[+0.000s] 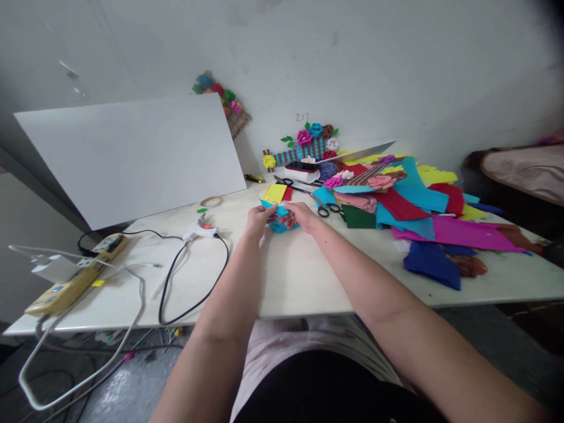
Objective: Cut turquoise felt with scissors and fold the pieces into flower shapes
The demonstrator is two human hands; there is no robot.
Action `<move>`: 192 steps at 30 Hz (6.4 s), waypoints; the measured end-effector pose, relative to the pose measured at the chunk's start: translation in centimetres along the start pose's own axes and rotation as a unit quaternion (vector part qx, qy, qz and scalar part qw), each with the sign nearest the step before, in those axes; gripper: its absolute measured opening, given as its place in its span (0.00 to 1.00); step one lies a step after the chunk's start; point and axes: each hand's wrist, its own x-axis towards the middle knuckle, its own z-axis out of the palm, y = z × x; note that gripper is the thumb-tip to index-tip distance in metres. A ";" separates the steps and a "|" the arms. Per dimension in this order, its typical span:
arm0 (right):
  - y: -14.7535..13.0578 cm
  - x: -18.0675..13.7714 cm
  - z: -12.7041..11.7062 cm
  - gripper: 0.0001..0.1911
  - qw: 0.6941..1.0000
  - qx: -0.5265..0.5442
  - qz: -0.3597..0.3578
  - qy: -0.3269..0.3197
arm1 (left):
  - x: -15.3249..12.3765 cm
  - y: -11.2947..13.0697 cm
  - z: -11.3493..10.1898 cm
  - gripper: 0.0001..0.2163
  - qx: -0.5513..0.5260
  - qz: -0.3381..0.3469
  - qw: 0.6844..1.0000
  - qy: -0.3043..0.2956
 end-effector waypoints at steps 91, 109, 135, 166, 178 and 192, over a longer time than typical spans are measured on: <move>-0.1 0.2 -0.8 0.12 0.998 0.014 -0.061 0.013 | -0.4 0.2 1.0 0.10 0.235 0.134 0.959 -0.081; -0.4 0.0 -0.6 0.08 0.996 0.051 -0.069 0.014 | -0.7 0.3 0.9 0.15 0.106 0.064 0.987 -0.104; -0.3 0.3 -0.5 0.11 0.989 0.067 -0.098 0.092 | -0.9 0.4 1.0 0.17 0.108 0.078 0.983 -0.127; 0.0 0.7 0.1 0.20 0.982 0.018 -0.109 0.155 | -0.8 0.4 1.5 0.16 0.165 0.050 0.973 -0.155; 0.5 1.2 0.0 0.14 0.985 0.025 -0.095 0.145 | -1.0 0.6 1.8 0.16 0.261 0.022 0.953 -0.151; 0.3 1.1 -0.7 0.14 0.975 0.068 -0.099 0.185 | -0.5 -0.3 1.4 0.18 0.171 0.037 0.972 -0.156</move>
